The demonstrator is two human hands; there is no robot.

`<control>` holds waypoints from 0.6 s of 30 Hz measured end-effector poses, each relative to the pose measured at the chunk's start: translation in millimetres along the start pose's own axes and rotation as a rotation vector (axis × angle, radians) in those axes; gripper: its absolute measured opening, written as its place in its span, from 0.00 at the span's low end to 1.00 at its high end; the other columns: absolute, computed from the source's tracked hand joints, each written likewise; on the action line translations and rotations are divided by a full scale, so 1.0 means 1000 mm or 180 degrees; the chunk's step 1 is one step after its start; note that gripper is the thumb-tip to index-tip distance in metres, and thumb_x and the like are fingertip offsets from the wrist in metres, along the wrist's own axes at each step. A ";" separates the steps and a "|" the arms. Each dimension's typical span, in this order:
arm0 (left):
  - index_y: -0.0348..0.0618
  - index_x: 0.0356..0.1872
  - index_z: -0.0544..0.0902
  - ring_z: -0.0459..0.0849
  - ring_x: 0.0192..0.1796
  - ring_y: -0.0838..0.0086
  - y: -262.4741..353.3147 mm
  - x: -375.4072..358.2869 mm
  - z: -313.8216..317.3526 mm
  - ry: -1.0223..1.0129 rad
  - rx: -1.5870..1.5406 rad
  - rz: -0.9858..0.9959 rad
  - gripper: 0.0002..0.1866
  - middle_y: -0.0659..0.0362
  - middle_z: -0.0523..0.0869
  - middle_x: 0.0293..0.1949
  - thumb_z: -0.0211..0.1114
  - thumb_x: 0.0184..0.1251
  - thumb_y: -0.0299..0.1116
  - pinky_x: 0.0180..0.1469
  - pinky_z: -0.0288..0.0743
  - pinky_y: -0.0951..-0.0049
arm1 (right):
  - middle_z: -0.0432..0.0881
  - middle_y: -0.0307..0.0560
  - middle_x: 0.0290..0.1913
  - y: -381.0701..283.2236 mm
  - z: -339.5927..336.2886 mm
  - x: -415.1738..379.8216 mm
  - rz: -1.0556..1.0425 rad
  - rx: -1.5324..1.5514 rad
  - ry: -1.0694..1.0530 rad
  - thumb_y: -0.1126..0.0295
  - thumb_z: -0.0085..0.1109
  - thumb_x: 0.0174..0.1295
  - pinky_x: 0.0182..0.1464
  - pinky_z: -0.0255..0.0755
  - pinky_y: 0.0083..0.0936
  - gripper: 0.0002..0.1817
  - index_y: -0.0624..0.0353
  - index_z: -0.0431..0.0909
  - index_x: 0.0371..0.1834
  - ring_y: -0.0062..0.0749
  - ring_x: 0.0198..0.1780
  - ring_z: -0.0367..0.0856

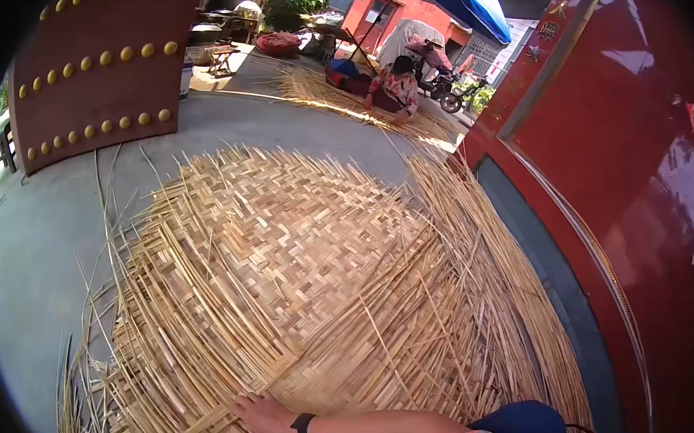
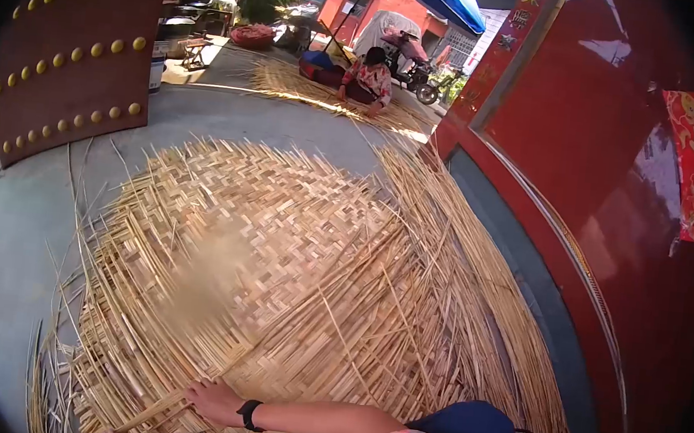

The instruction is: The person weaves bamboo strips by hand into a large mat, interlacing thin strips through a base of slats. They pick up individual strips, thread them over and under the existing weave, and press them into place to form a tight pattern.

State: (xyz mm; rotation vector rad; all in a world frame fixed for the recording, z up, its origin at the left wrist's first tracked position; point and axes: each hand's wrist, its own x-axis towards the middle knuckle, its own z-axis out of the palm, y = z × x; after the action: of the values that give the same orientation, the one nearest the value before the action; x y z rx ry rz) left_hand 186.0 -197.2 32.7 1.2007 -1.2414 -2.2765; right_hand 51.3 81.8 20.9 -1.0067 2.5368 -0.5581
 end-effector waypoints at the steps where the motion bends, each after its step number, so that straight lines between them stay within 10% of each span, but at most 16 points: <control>1: 0.34 0.61 0.75 0.82 0.56 0.58 -0.002 0.009 -0.005 0.0094 0.0077 -0.0048 0.17 0.47 0.81 0.57 0.60 0.79 0.32 0.59 0.80 0.60 | 0.80 0.50 0.48 0.006 0.008 -0.010 -0.0194 -0.0299 0.0159 0.63 0.57 0.66 0.58 0.69 0.49 0.14 0.57 0.77 0.50 0.44 0.57 0.78; 5: 0.27 0.57 0.78 0.82 0.50 0.63 -0.026 0.042 -0.048 -0.0215 0.1818 0.0496 0.13 0.47 0.83 0.50 0.59 0.77 0.23 0.54 0.81 0.66 | 0.81 0.50 0.30 0.012 0.005 -0.023 -0.0880 -0.0811 -0.1643 0.67 0.61 0.59 0.38 0.76 0.41 0.08 0.60 0.79 0.29 0.47 0.41 0.81; 10: 0.28 0.61 0.77 0.81 0.43 0.67 0.009 -0.015 0.006 -0.0035 0.0475 0.0294 0.19 0.49 0.84 0.43 0.63 0.77 0.31 0.43 0.75 0.69 | 0.79 0.50 0.43 -0.064 -0.012 0.047 -0.1362 0.0600 0.0783 0.67 0.59 0.64 0.51 0.74 0.42 0.08 0.59 0.75 0.40 0.47 0.48 0.79; 12: 0.28 0.50 0.85 0.83 0.46 0.69 -0.007 -0.002 -0.022 -0.0490 0.1612 0.1115 0.13 0.51 0.83 0.46 0.60 0.79 0.30 0.42 0.73 0.71 | 0.79 0.50 0.44 -0.093 -0.002 0.082 -0.1652 0.0744 0.1443 0.65 0.60 0.65 0.58 0.70 0.43 0.09 0.59 0.76 0.41 0.47 0.49 0.78; 18: 0.42 0.43 0.82 0.85 0.44 0.74 0.024 -0.042 0.016 -0.0467 0.0624 0.0598 0.06 0.59 0.86 0.43 0.69 0.69 0.23 0.41 0.74 0.77 | 0.85 0.48 0.38 -0.092 0.000 0.110 -0.1268 0.1270 -0.0783 0.57 0.65 0.61 0.46 0.73 0.43 0.13 0.54 0.82 0.40 0.47 0.45 0.84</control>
State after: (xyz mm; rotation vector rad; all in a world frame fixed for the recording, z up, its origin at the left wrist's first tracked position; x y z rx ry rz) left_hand 196.6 -178.3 78.9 0.9437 -1.5910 -2.1777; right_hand 28.3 -57.3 45.0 -1.3319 1.9148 -0.9399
